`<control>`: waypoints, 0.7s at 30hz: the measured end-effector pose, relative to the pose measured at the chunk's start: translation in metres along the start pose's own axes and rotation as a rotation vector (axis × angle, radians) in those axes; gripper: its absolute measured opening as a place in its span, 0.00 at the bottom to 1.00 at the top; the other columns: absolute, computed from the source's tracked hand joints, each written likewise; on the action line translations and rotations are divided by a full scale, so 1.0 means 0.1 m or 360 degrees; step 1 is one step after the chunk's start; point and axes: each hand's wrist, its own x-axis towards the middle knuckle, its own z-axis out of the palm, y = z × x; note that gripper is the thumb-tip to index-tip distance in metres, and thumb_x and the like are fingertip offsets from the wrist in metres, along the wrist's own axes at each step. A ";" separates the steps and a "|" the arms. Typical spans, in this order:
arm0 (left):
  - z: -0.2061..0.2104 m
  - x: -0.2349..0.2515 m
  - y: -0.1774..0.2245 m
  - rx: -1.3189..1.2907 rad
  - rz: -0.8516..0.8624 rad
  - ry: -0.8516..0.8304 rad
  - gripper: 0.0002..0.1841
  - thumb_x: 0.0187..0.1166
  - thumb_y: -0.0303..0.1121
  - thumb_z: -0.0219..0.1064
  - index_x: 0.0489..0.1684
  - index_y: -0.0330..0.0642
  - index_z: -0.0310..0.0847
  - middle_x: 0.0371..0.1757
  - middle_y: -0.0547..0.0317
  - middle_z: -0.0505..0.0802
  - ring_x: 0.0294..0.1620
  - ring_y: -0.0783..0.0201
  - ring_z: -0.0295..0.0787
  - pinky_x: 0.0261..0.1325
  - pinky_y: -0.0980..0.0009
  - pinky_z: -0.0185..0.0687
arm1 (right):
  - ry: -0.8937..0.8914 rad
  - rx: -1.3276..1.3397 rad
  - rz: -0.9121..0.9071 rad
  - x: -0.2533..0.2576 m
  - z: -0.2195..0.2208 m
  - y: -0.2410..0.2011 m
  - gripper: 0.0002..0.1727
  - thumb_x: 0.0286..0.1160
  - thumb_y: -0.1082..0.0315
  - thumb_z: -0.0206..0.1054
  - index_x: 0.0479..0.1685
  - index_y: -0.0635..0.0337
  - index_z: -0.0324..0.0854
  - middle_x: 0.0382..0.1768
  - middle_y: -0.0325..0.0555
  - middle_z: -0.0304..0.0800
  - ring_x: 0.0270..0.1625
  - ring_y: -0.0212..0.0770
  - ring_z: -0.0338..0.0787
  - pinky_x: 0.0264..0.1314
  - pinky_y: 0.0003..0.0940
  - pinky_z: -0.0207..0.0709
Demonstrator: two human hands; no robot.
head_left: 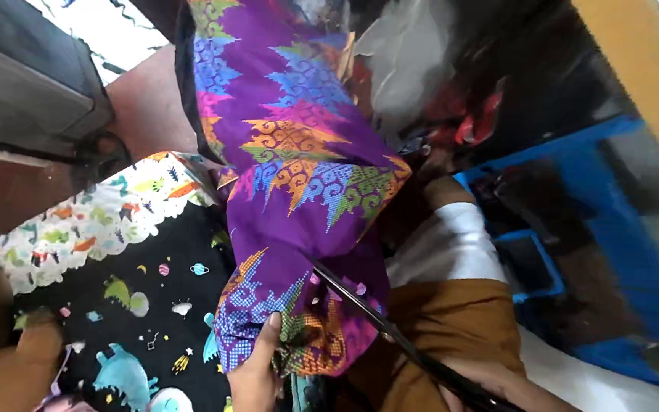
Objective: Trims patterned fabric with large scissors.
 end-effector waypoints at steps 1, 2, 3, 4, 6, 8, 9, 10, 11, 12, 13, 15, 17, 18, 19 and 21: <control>-0.03 0.01 0.01 -0.0002 -0.0012 0.0034 0.09 0.69 0.30 0.75 0.44 0.44 0.86 0.36 0.68 0.97 0.38 0.74 0.96 0.46 0.73 0.94 | 0.0012 -0.0003 -0.0001 0.02 0.00 0.00 0.33 0.76 0.41 0.65 0.43 0.70 0.77 0.25 0.34 0.76 0.25 0.21 0.74 0.32 0.16 0.70; -0.05 0.02 0.00 -0.0007 -0.0009 0.0051 0.09 0.69 0.30 0.75 0.44 0.43 0.86 0.36 0.67 0.98 0.39 0.73 0.96 0.46 0.73 0.94 | 0.0019 0.0005 -0.0039 0.03 -0.01 0.02 0.33 0.75 0.40 0.65 0.43 0.70 0.78 0.25 0.35 0.76 0.25 0.22 0.74 0.32 0.17 0.70; -0.08 0.03 0.00 -0.0027 -0.0015 0.0051 0.11 0.69 0.31 0.76 0.46 0.42 0.86 0.37 0.67 0.98 0.40 0.72 0.96 0.48 0.72 0.94 | 0.0037 0.0016 -0.0169 0.07 -0.02 0.15 0.37 0.70 0.31 0.66 0.41 0.64 0.79 0.24 0.30 0.77 0.25 0.19 0.75 0.30 0.16 0.71; -0.10 0.04 -0.01 -0.0060 -0.0022 0.0038 0.12 0.69 0.31 0.78 0.47 0.42 0.85 0.38 0.66 0.98 0.40 0.72 0.96 0.49 0.71 0.94 | 0.0035 0.0015 -0.0306 0.12 -0.05 0.26 0.39 0.66 0.24 0.64 0.40 0.58 0.81 0.24 0.28 0.79 0.24 0.18 0.77 0.28 0.16 0.73; -0.13 0.05 -0.03 -0.0083 0.0001 0.0025 0.13 0.67 0.32 0.80 0.47 0.43 0.86 0.38 0.66 0.98 0.41 0.72 0.96 0.49 0.71 0.94 | -0.0032 -0.0027 -0.0479 0.18 -0.08 0.35 0.39 0.64 0.22 0.62 0.41 0.55 0.82 0.25 0.28 0.79 0.26 0.18 0.77 0.26 0.17 0.70; -0.15 0.06 -0.04 -0.0088 0.0027 0.0012 0.15 0.66 0.32 0.81 0.47 0.44 0.85 0.39 0.67 0.98 0.42 0.72 0.96 0.50 0.71 0.94 | -0.0056 -0.0041 -0.0559 0.23 -0.08 0.38 0.38 0.66 0.24 0.62 0.42 0.54 0.83 0.26 0.28 0.79 0.26 0.18 0.77 0.26 0.17 0.70; -0.16 0.06 -0.04 -0.0092 0.0031 0.0011 0.15 0.65 0.32 0.82 0.47 0.45 0.86 0.39 0.67 0.98 0.42 0.72 0.96 0.50 0.72 0.94 | -0.0056 -0.0035 -0.0568 0.25 -0.08 0.38 0.37 0.66 0.25 0.63 0.42 0.54 0.83 0.26 0.28 0.80 0.26 0.18 0.77 0.26 0.16 0.71; -0.17 0.06 -0.04 -0.0090 0.0030 0.0007 0.14 0.65 0.31 0.81 0.46 0.45 0.87 0.39 0.67 0.98 0.41 0.72 0.96 0.50 0.72 0.94 | -0.0050 -0.0029 -0.0553 0.26 -0.08 0.38 0.37 0.66 0.25 0.63 0.42 0.53 0.83 0.25 0.27 0.80 0.26 0.17 0.77 0.26 0.16 0.71; -0.19 0.07 -0.05 -0.0081 0.0037 -0.0006 0.13 0.66 0.31 0.81 0.46 0.45 0.88 0.39 0.67 0.98 0.41 0.72 0.96 0.50 0.72 0.94 | -0.0046 -0.0026 -0.0520 0.26 -0.07 0.36 0.36 0.65 0.24 0.64 0.41 0.52 0.83 0.25 0.27 0.80 0.25 0.17 0.77 0.25 0.16 0.70; -0.20 0.08 -0.04 -0.0059 0.0032 -0.0001 0.12 0.67 0.30 0.80 0.46 0.45 0.87 0.39 0.67 0.98 0.41 0.72 0.96 0.50 0.72 0.94 | -0.0038 -0.0027 -0.0474 0.26 -0.07 0.32 0.37 0.64 0.24 0.64 0.41 0.52 0.83 0.25 0.26 0.79 0.24 0.17 0.76 0.24 0.16 0.69; -0.21 0.08 -0.03 -0.0026 0.0016 0.0004 0.12 0.67 0.30 0.80 0.46 0.45 0.87 0.39 0.67 0.98 0.41 0.73 0.96 0.50 0.72 0.94 | -0.0026 -0.0029 -0.0421 0.25 -0.07 0.28 0.37 0.63 0.23 0.65 0.40 0.52 0.82 0.24 0.26 0.78 0.23 0.18 0.75 0.23 0.16 0.69; -0.28 0.11 0.02 0.0065 0.0005 -0.0024 0.14 0.66 0.30 0.81 0.48 0.45 0.86 0.40 0.70 0.98 0.43 0.74 0.96 0.51 0.73 0.94 | 0.0001 -0.0053 -0.0377 0.23 -0.09 0.24 0.37 0.61 0.23 0.66 0.40 0.51 0.83 0.25 0.24 0.79 0.23 0.17 0.75 0.24 0.16 0.69; -0.39 0.16 0.08 0.0184 0.0012 -0.0099 0.16 0.62 0.30 0.82 0.48 0.48 0.86 0.40 0.74 0.97 0.43 0.76 0.95 0.51 0.74 0.93 | -0.0004 -0.0121 -0.0356 0.22 -0.16 0.21 0.38 0.61 0.24 0.67 0.41 0.54 0.83 0.26 0.26 0.81 0.26 0.17 0.77 0.26 0.16 0.71; -0.45 0.20 0.11 0.0227 0.0021 -0.0147 0.16 0.61 0.30 0.83 0.47 0.49 0.87 0.40 0.75 0.97 0.43 0.77 0.95 0.51 0.75 0.93 | -0.0018 -0.0175 -0.0355 0.22 -0.22 0.20 0.39 0.60 0.24 0.67 0.42 0.56 0.84 0.28 0.27 0.82 0.27 0.18 0.78 0.29 0.17 0.72; -0.52 0.23 0.14 0.0263 0.0029 -0.0213 0.16 0.60 0.32 0.83 0.46 0.52 0.89 0.40 0.77 0.97 0.43 0.78 0.95 0.52 0.75 0.93 | -0.0036 -0.0235 -0.0363 0.22 -0.29 0.17 0.40 0.60 0.24 0.68 0.42 0.57 0.83 0.28 0.28 0.82 0.28 0.17 0.78 0.30 0.17 0.73; -0.65 0.32 0.19 0.0339 0.0098 -0.0358 0.17 0.59 0.34 0.84 0.47 0.59 0.90 0.43 0.82 0.97 0.46 0.82 0.93 0.54 0.78 0.91 | -0.0082 -0.0370 -0.0359 0.23 -0.46 0.09 0.39 0.57 0.24 0.70 0.42 0.56 0.84 0.29 0.26 0.83 0.31 0.15 0.79 0.32 0.15 0.74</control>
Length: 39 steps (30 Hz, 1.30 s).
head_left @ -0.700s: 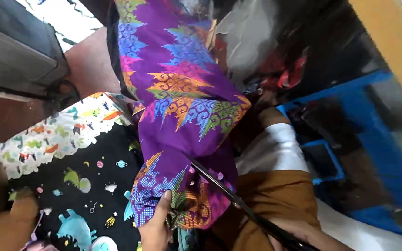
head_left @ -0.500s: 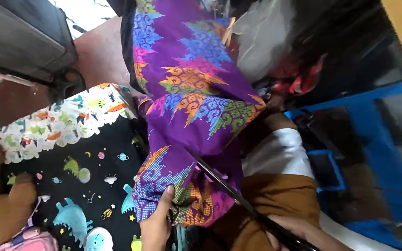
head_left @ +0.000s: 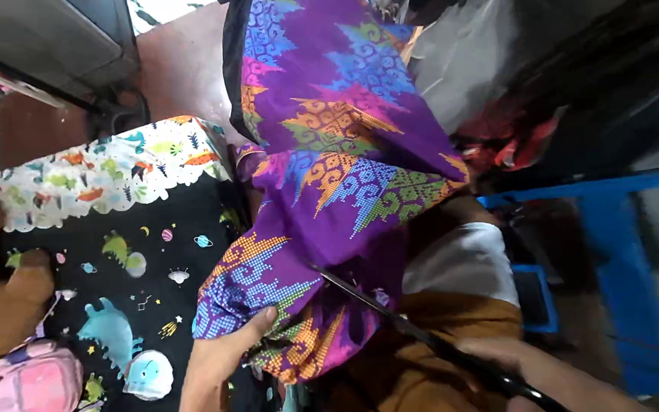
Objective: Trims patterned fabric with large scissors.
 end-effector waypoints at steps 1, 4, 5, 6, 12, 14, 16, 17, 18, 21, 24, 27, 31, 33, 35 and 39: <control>-0.07 0.03 0.00 0.0028 0.0037 -0.0070 0.18 0.60 0.36 0.85 0.49 0.62 0.90 0.44 0.83 0.97 0.47 0.83 0.93 0.55 0.79 0.91 | -0.0018 -0.0098 0.0039 0.02 -0.10 -0.06 0.41 0.53 0.23 0.71 0.41 0.55 0.85 0.28 0.25 0.83 0.30 0.15 0.79 0.32 0.16 0.74; -0.25 0.10 0.03 0.0080 0.0175 -0.0265 0.20 0.62 0.38 0.84 0.54 0.67 0.89 0.50 0.87 0.96 0.52 0.85 0.91 0.59 0.81 0.89 | -0.0131 -0.0427 0.0000 0.11 -0.41 -0.28 0.41 0.51 0.21 0.70 0.37 0.54 0.86 0.24 0.26 0.82 0.28 0.15 0.78 0.29 0.17 0.73; -0.29 0.11 0.05 0.0119 0.0217 -0.0321 0.20 0.64 0.40 0.83 0.55 0.69 0.89 0.51 0.89 0.95 0.53 0.86 0.90 0.60 0.82 0.88 | -0.0168 -0.0510 -0.0048 0.14 -0.49 -0.34 0.38 0.52 0.22 0.70 0.35 0.52 0.85 0.22 0.24 0.80 0.25 0.13 0.76 0.26 0.15 0.70; -0.32 0.12 0.07 0.0143 0.0245 -0.0362 0.21 0.64 0.40 0.82 0.57 0.70 0.88 0.52 0.91 0.94 0.54 0.88 0.89 0.61 0.83 0.87 | -0.0199 -0.0578 -0.0088 0.17 -0.56 -0.38 0.37 0.53 0.23 0.70 0.35 0.51 0.84 0.20 0.24 0.79 0.24 0.13 0.75 0.24 0.14 0.68; -0.43 0.13 0.13 0.0215 0.0378 -0.0420 0.21 0.68 0.41 0.80 0.61 0.71 0.86 0.55 0.93 0.93 0.57 0.89 0.88 0.64 0.83 0.85 | -0.0291 -0.0823 -0.0109 0.26 -0.77 -0.63 0.39 0.54 0.22 0.69 0.34 0.54 0.85 0.19 0.29 0.80 0.22 0.18 0.77 0.22 0.20 0.69; -0.42 0.11 0.13 0.0173 0.0371 -0.0416 0.21 0.68 0.41 0.81 0.60 0.70 0.87 0.55 0.92 0.93 0.56 0.88 0.88 0.63 0.83 0.86 | -0.0358 -0.0795 -0.0122 0.29 -0.79 -0.63 0.39 0.56 0.22 0.68 0.36 0.54 0.84 0.18 0.28 0.78 0.22 0.17 0.75 0.22 0.18 0.67; -0.42 0.10 0.12 0.0118 0.0380 -0.0449 0.21 0.69 0.40 0.80 0.62 0.69 0.86 0.56 0.91 0.93 0.57 0.88 0.88 0.63 0.83 0.86 | -0.0400 -0.0764 -0.0124 0.33 -0.76 -0.64 0.40 0.55 0.21 0.68 0.37 0.54 0.84 0.19 0.27 0.77 0.22 0.16 0.75 0.23 0.17 0.68; -0.42 0.10 0.12 0.0098 0.0394 -0.0468 0.22 0.68 0.39 0.80 0.63 0.69 0.86 0.57 0.91 0.93 0.58 0.88 0.88 0.64 0.83 0.86 | -0.0413 -0.0763 -0.0131 0.35 -0.75 -0.64 0.40 0.55 0.21 0.68 0.37 0.54 0.83 0.19 0.28 0.78 0.23 0.17 0.76 0.23 0.18 0.68; -0.41 0.10 0.11 0.0075 0.0403 -0.0493 0.23 0.69 0.38 0.80 0.63 0.69 0.86 0.58 0.90 0.93 0.58 0.87 0.88 0.64 0.83 0.85 | -0.0422 -0.0771 -0.0140 0.36 -0.73 -0.64 0.40 0.54 0.21 0.68 0.37 0.53 0.83 0.20 0.28 0.78 0.24 0.17 0.76 0.24 0.18 0.68; -0.41 0.10 0.10 0.0073 0.0435 -0.0549 0.23 0.70 0.37 0.80 0.64 0.68 0.85 0.58 0.90 0.93 0.58 0.87 0.88 0.64 0.82 0.85 | -0.0401 -0.0817 -0.0171 0.41 -0.69 -0.64 0.39 0.52 0.19 0.67 0.35 0.49 0.83 0.20 0.24 0.78 0.24 0.14 0.76 0.24 0.16 0.68; -0.42 0.09 0.11 0.0096 0.0435 -0.0558 0.22 0.70 0.37 0.79 0.64 0.68 0.85 0.58 0.90 0.93 0.58 0.88 0.88 0.64 0.82 0.86 | -0.0372 -0.0861 -0.0192 0.42 -0.68 -0.65 0.39 0.52 0.19 0.67 0.37 0.49 0.84 0.21 0.24 0.79 0.25 0.15 0.77 0.24 0.17 0.69; -0.43 0.08 0.11 0.0102 0.0440 -0.0558 0.22 0.70 0.37 0.79 0.64 0.67 0.85 0.58 0.90 0.93 0.58 0.87 0.88 0.64 0.82 0.86 | -0.0331 -0.0883 -0.0257 0.41 -0.68 -0.61 0.38 0.54 0.21 0.67 0.36 0.49 0.84 0.19 0.25 0.78 0.23 0.14 0.76 0.22 0.17 0.67; -0.39 0.05 0.09 0.0089 0.0432 -0.0523 0.21 0.70 0.37 0.79 0.63 0.67 0.86 0.57 0.90 0.93 0.57 0.87 0.88 0.63 0.82 0.86 | -0.0350 -0.0814 -0.0338 0.37 -0.68 -0.54 0.35 0.59 0.24 0.67 0.35 0.50 0.83 0.18 0.25 0.78 0.22 0.13 0.75 0.21 0.14 0.66; -0.37 0.03 0.07 0.0119 0.0461 -0.0484 0.21 0.70 0.39 0.80 0.63 0.68 0.86 0.58 0.90 0.93 0.58 0.87 0.88 0.64 0.82 0.86 | -0.0365 -0.0750 -0.0285 0.35 -0.66 -0.54 0.36 0.58 0.24 0.68 0.35 0.51 0.83 0.19 0.25 0.77 0.23 0.13 0.74 0.22 0.14 0.66; -0.35 0.00 0.08 0.0136 0.0459 -0.0464 0.21 0.70 0.39 0.80 0.62 0.67 0.86 0.57 0.90 0.93 0.57 0.87 0.88 0.64 0.82 0.86 | -0.0344 -0.0738 -0.0252 0.33 -0.62 -0.54 0.37 0.56 0.23 0.68 0.35 0.51 0.83 0.19 0.25 0.77 0.23 0.14 0.74 0.23 0.15 0.66; -0.27 -0.06 0.07 0.0091 0.0456 -0.0426 0.20 0.71 0.38 0.79 0.61 0.67 0.87 0.56 0.89 0.94 0.57 0.87 0.89 0.63 0.82 0.86 | -0.0322 -0.0686 -0.0266 0.31 -0.55 -0.52 0.35 0.57 0.25 0.70 0.37 0.52 0.84 0.19 0.24 0.78 0.23 0.12 0.74 0.23 0.13 0.66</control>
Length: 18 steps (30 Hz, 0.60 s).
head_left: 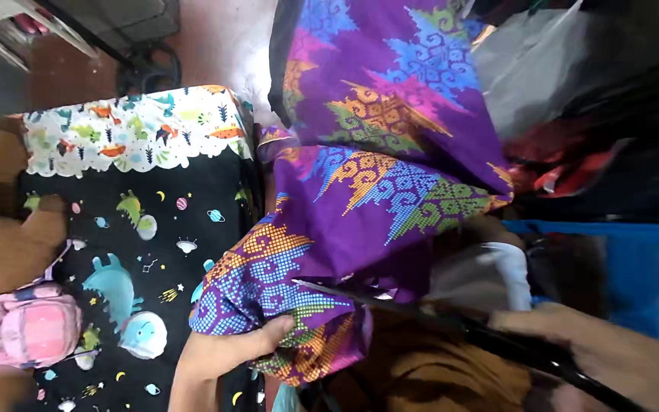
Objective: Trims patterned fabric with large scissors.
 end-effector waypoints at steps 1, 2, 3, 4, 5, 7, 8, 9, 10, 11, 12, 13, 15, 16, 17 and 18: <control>0.03 -0.01 -0.01 -0.0043 0.0007 0.0020 0.19 0.71 0.38 0.79 0.61 0.67 0.88 0.56 0.88 0.94 0.57 0.86 0.89 0.63 0.81 0.87 | 0.0011 0.0029 -0.0007 -0.01 0.02 0.01 0.34 0.58 0.26 0.71 0.36 0.51 0.83 0.19 0.24 0.77 0.24 0.11 0.74 0.23 0.12 0.65; 0.07 -0.01 -0.02 -0.0074 0.0024 0.0038 0.19 0.71 0.37 0.79 0.61 0.66 0.88 0.56 0.87 0.94 0.57 0.86 0.89 0.63 0.81 0.87 | 0.0019 0.0066 -0.0008 -0.02 0.05 0.02 0.34 0.59 0.27 0.71 0.36 0.52 0.83 0.19 0.24 0.78 0.24 0.11 0.75 0.23 0.12 0.66; 0.10 -0.01 -0.03 -0.0093 0.0039 0.0056 0.19 0.71 0.37 0.79 0.61 0.67 0.88 0.56 0.87 0.94 0.57 0.86 0.89 0.63 0.81 0.87 | 0.0018 0.0108 -0.0005 -0.04 0.07 0.04 0.34 0.59 0.27 0.71 0.37 0.53 0.83 0.20 0.25 0.78 0.24 0.12 0.75 0.24 0.12 0.67; 0.14 -0.02 -0.03 -0.0109 0.0041 0.0076 0.20 0.71 0.37 0.79 0.61 0.67 0.87 0.56 0.88 0.94 0.57 0.86 0.89 0.63 0.82 0.86 | 0.0012 0.0145 0.0003 -0.06 0.09 0.05 0.35 0.59 0.27 0.71 0.37 0.54 0.83 0.21 0.26 0.79 0.26 0.13 0.76 0.26 0.13 0.68; 0.18 -0.03 -0.03 -0.0123 0.0032 0.0101 0.20 0.71 0.37 0.79 0.61 0.67 0.88 0.56 0.88 0.94 0.57 0.86 0.89 0.64 0.82 0.86 | 0.0009 0.0167 0.0008 -0.08 0.12 0.06 0.35 0.60 0.27 0.71 0.38 0.55 0.83 0.22 0.27 0.78 0.26 0.14 0.76 0.27 0.13 0.68; 0.23 -0.05 -0.04 -0.0157 0.0003 0.0133 0.19 0.71 0.37 0.79 0.61 0.67 0.88 0.56 0.87 0.94 0.57 0.85 0.89 0.63 0.81 0.86 | 0.0032 0.0174 0.0031 -0.12 0.17 0.08 0.36 0.59 0.28 0.72 0.38 0.55 0.84 0.22 0.28 0.79 0.26 0.14 0.76 0.27 0.14 0.69; 0.26 -0.05 -0.05 -0.0165 -0.0010 0.0163 0.19 0.70 0.37 0.80 0.60 0.66 0.88 0.55 0.86 0.95 0.56 0.85 0.90 0.63 0.81 0.87 | 0.0045 0.0170 0.0043 -0.14 0.20 0.08 0.35 0.59 0.28 0.72 0.37 0.56 0.84 0.21 0.28 0.79 0.26 0.14 0.76 0.27 0.14 0.69; 0.29 -0.06 -0.05 -0.0170 -0.0022 0.0180 0.19 0.70 0.37 0.80 0.60 0.67 0.88 0.55 0.86 0.95 0.56 0.85 0.90 0.63 0.81 0.87 | 0.0051 0.0173 0.0075 -0.15 0.21 0.07 0.35 0.58 0.28 0.72 0.37 0.55 0.84 0.21 0.27 0.78 0.26 0.14 0.76 0.27 0.15 0.69; 0.32 -0.07 -0.05 -0.0177 -0.0041 0.0211 0.19 0.69 0.37 0.80 0.59 0.67 0.89 0.55 0.86 0.95 0.56 0.85 0.90 0.63 0.81 0.87 | 0.0052 0.0182 0.0108 -0.16 0.23 0.05 0.36 0.58 0.27 0.72 0.37 0.55 0.84 0.22 0.27 0.78 0.26 0.15 0.76 0.27 0.15 0.69; 0.36 -0.08 -0.04 -0.0187 -0.0058 0.0242 0.19 0.69 0.37 0.80 0.58 0.67 0.89 0.54 0.86 0.95 0.55 0.85 0.90 0.63 0.81 0.87 | 0.0064 0.0186 0.0136 -0.18 0.24 0.04 0.37 0.57 0.26 0.71 0.38 0.56 0.84 0.21 0.28 0.79 0.25 0.16 0.76 0.27 0.17 0.69; 0.39 -0.09 -0.05 -0.0212 -0.0054 0.0248 0.19 0.69 0.37 0.80 0.59 0.66 0.89 0.54 0.85 0.95 0.56 0.85 0.90 0.63 0.81 0.87 | 0.0079 0.0179 0.0154 -0.19 0.26 0.04 0.38 0.57 0.25 0.70 0.37 0.56 0.84 0.21 0.29 0.78 0.25 0.17 0.76 0.26 0.19 0.68; 0.41 -0.09 -0.07 -0.0257 -0.0038 0.0245 0.19 0.69 0.36 0.80 0.59 0.65 0.89 0.55 0.84 0.95 0.56 0.84 0.90 0.63 0.80 0.87 | 0.0093 0.0177 0.0153 -0.21 0.28 0.06 0.38 0.58 0.24 0.69 0.36 0.56 0.84 0.20 0.29 0.78 0.24 0.17 0.76 0.25 0.19 0.69; 0.46 -0.10 -0.08 -0.0269 -0.0028 0.0245 0.18 0.70 0.36 0.79 0.59 0.65 0.89 0.55 0.84 0.95 0.56 0.84 0.90 0.63 0.81 0.87 | 0.0118 0.0208 0.0152 -0.24 0.32 0.07 0.37 0.59 0.25 0.69 0.35 0.55 0.84 0.21 0.28 0.79 0.25 0.16 0.77 0.26 0.17 0.70; 0.49 -0.10 -0.08 -0.0279 -0.0050 0.0260 0.18 0.70 0.36 0.79 0.58 0.66 0.90 0.54 0.85 0.95 0.55 0.85 0.90 0.63 0.81 0.87 | 0.0132 0.0219 0.0154 -0.26 0.35 0.08 0.37 0.59 0.26 0.70 0.36 0.57 0.84 0.22 0.28 0.80 0.26 0.16 0.77 0.28 0.17 0.70; 0.53 -0.11 -0.08 -0.0288 -0.0067 0.0292 0.17 0.69 0.37 0.80 0.57 0.66 0.90 0.53 0.85 0.96 0.55 0.85 0.91 0.62 0.81 0.87 | 0.0149 0.0231 0.0158 -0.28 0.37 0.09 0.37 0.60 0.28 0.71 0.36 0.58 0.85 0.24 0.29 0.81 0.28 0.16 0.78 0.29 0.17 0.71; 0.57 -0.12 -0.09 -0.0300 -0.0084 0.0335 0.17 0.69 0.37 0.80 0.56 0.65 0.91 0.52 0.84 0.96 0.54 0.84 0.91 0.61 0.81 0.88 | 0.0166 0.0255 0.0172 -0.29 0.40 0.10 0.36 0.60 0.29 0.73 0.37 0.60 0.85 0.25 0.30 0.82 0.29 0.16 0.78 0.31 0.17 0.72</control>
